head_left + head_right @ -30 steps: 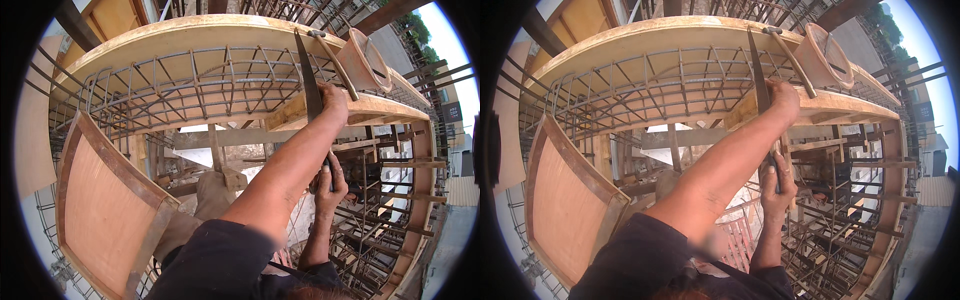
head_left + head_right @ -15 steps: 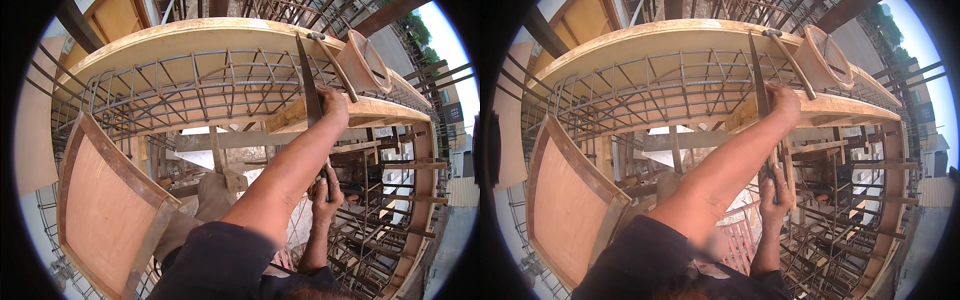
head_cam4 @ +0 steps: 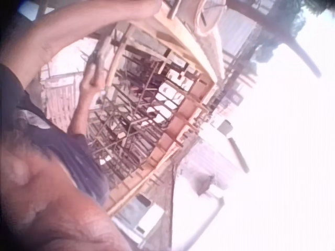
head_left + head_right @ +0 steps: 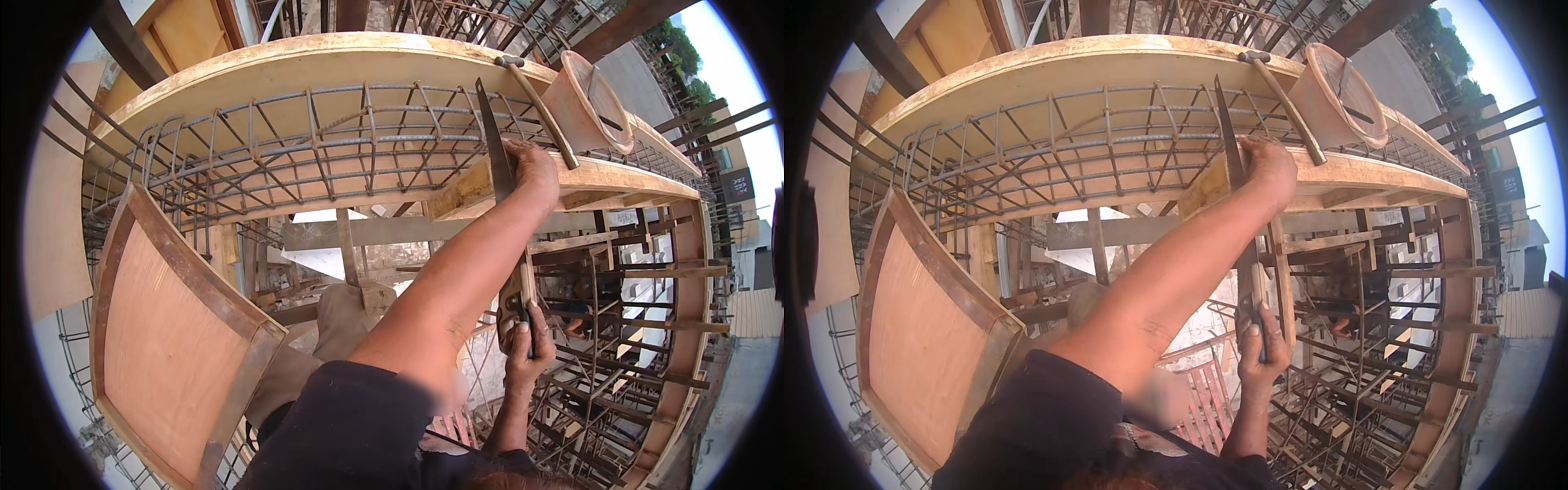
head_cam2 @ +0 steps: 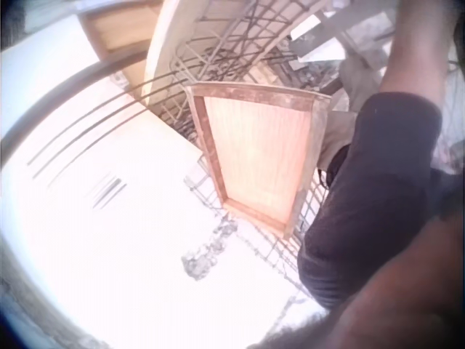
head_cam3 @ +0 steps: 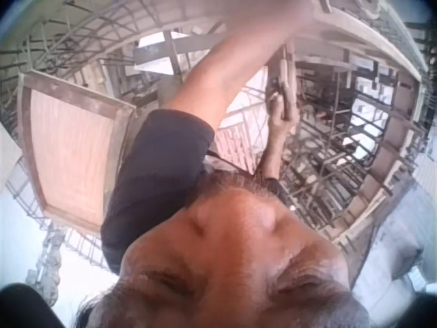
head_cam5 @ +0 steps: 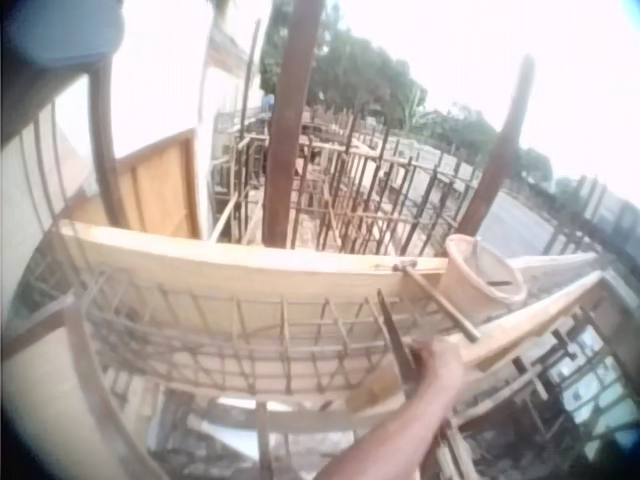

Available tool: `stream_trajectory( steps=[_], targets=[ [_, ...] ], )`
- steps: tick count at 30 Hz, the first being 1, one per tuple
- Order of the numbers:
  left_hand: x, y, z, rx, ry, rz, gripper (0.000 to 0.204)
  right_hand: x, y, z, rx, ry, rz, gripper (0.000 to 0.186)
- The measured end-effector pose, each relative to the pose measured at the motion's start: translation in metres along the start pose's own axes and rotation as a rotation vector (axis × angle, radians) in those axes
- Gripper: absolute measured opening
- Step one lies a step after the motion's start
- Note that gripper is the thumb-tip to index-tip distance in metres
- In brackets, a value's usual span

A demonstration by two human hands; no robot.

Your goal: The person measures a wooden board using a tape measure and positions it onto a rebar structure. The person uses a hammer to secure wooden pieces to the frame and a handsaw to cut a wooden section.

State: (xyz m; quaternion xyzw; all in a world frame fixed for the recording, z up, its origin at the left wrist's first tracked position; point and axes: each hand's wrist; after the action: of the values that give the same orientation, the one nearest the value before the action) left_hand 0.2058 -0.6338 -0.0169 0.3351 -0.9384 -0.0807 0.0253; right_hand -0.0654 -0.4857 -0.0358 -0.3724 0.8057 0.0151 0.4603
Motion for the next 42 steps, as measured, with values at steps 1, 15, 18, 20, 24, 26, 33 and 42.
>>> stream_trajectory(
  steps=[1,15,18,20,24,26,33,42],
  targets=[
    [0.003,-0.002,0.002,0.006,0.002,-0.01,0.065,0.009,0.036,-0.026,-0.037,-0.049,0.124,0.037],
    [-0.001,0.002,0.005,0.041,0.087,-0.052,0.065,-0.018,0.003,-0.009,-0.068,-0.032,0.109,0.034],
    [0.005,-0.008,0.007,0.084,-0.095,-0.105,0.055,-0.023,0.041,-0.035,0.005,0.052,-0.18,0.036],
    [0.006,0.012,-0.004,0.112,0.006,-0.051,0.058,-0.012,0.037,-0.03,-0.013,0.022,-0.066,0.037],
    [-0.008,0.006,-0.009,0.039,0.031,0.035,0.065,0.002,-0.057,0.031,0.027,-0.125,-0.026,0.036],
    [-0.002,0.009,-0.005,0.054,0.048,-0.019,0.064,0.004,-0.045,0.021,0.027,-0.105,-0.011,0.036],
    [0.004,-0.006,0.006,0.099,-0.035,-0.127,0.057,0.009,0.061,-0.06,-0.008,-0.011,-0.059,0.037],
    [-0.004,0.016,-0.01,-0.039,0.009,0.042,0.063,-0.003,-0.02,-0.016,-0.058,-0.096,0.136,0.033]
  ],
)
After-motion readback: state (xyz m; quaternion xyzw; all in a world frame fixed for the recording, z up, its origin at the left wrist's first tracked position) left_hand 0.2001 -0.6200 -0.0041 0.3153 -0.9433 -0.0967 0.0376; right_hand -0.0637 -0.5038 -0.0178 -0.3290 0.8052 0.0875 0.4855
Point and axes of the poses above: each hand's wrist, its own y-axis away from the middle knuckle, its own z-axis out of the palm, x = y × z, and after that the axes turned 4 degrees about -z, right-handed
